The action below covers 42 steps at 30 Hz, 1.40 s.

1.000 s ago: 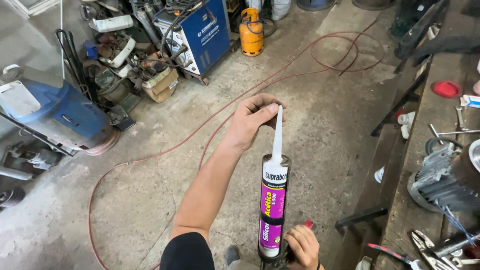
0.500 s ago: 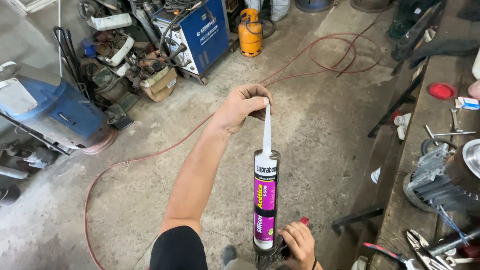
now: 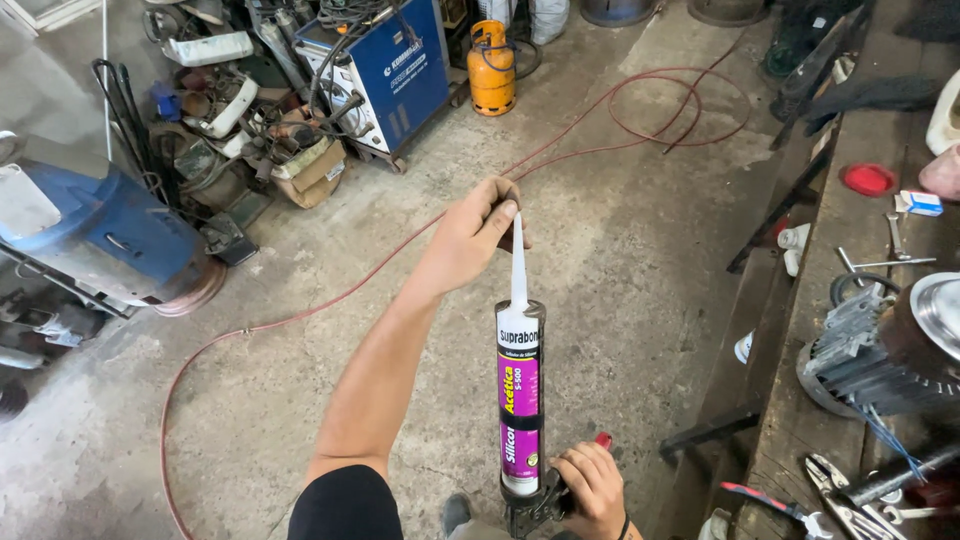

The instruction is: Inspecting and cleaning motor parts and preparing a caulking gun for assembly

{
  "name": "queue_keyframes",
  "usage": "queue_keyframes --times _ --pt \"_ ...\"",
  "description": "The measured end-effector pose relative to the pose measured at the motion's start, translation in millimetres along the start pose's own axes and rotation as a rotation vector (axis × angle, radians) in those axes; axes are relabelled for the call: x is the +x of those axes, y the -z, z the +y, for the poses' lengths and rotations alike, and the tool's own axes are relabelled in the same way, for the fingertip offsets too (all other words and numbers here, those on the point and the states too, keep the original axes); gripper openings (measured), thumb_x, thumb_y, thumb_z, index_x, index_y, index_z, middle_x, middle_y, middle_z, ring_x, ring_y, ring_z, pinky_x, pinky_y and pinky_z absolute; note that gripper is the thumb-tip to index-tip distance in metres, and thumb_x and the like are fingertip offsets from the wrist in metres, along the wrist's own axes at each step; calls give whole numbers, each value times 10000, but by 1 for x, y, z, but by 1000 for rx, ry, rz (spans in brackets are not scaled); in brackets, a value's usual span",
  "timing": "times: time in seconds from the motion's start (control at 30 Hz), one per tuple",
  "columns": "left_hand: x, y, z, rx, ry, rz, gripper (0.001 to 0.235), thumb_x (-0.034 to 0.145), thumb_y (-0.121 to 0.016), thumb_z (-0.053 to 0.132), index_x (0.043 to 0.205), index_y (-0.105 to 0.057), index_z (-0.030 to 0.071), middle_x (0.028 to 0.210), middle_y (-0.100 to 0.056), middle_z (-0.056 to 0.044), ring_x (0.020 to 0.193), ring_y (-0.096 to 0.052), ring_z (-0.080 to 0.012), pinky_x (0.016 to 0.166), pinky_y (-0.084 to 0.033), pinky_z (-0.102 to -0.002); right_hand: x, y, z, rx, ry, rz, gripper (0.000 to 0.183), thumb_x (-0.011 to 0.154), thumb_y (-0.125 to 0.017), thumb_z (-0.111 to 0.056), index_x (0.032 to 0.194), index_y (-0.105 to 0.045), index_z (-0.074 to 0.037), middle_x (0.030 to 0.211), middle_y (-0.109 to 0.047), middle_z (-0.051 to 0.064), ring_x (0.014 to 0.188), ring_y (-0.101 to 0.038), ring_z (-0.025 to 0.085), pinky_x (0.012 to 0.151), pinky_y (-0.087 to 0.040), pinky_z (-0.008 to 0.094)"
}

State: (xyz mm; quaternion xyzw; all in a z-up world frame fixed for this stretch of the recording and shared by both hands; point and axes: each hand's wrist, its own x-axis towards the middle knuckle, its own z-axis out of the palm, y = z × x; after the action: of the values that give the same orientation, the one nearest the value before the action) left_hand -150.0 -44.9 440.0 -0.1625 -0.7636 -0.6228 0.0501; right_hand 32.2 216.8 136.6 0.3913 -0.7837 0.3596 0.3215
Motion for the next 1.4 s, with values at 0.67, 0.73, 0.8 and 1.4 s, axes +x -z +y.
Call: queue_keyframes --times 0.67,0.73,0.8,1.4 --pt "0 -48 -69 -740 216 389 299 984 -615 320 1005 -687 30 731 -699 -94 547 -645 -173 496 -545 -300 37 11 -6 36 71 -37 358 985 -449 -297 993 -643 4 914 -669 154 790 -676 322 747 -557 432" --pt "1 -45 -78 -732 199 401 282 990 -609 319 994 -674 45 725 -694 -91 540 -640 -174 491 -533 -297 39 12 -8 37 53 -47 355 974 -449 -295 986 -649 -2 901 -670 146 771 -678 315 739 -554 421" --pt "-2 -43 -83 -723 185 417 265 995 -603 318 982 -662 59 720 -688 -87 533 -634 -174 486 -520 -293 31 10 -8 42 34 -62 352 963 -450 -293 979 -655 -7 887 -671 137 752 -679 307 731 -552 409" --pt "-16 -47 -73 -743 226 382 291 994 -615 344 953 -658 58 716 -666 -67 532 -624 -174 484 -502 -286 17 -1 -31 -45 -83 25 145 855 -498 -110 754 -599 -86 617 -506 40 495 -471 217 462 -378 344"
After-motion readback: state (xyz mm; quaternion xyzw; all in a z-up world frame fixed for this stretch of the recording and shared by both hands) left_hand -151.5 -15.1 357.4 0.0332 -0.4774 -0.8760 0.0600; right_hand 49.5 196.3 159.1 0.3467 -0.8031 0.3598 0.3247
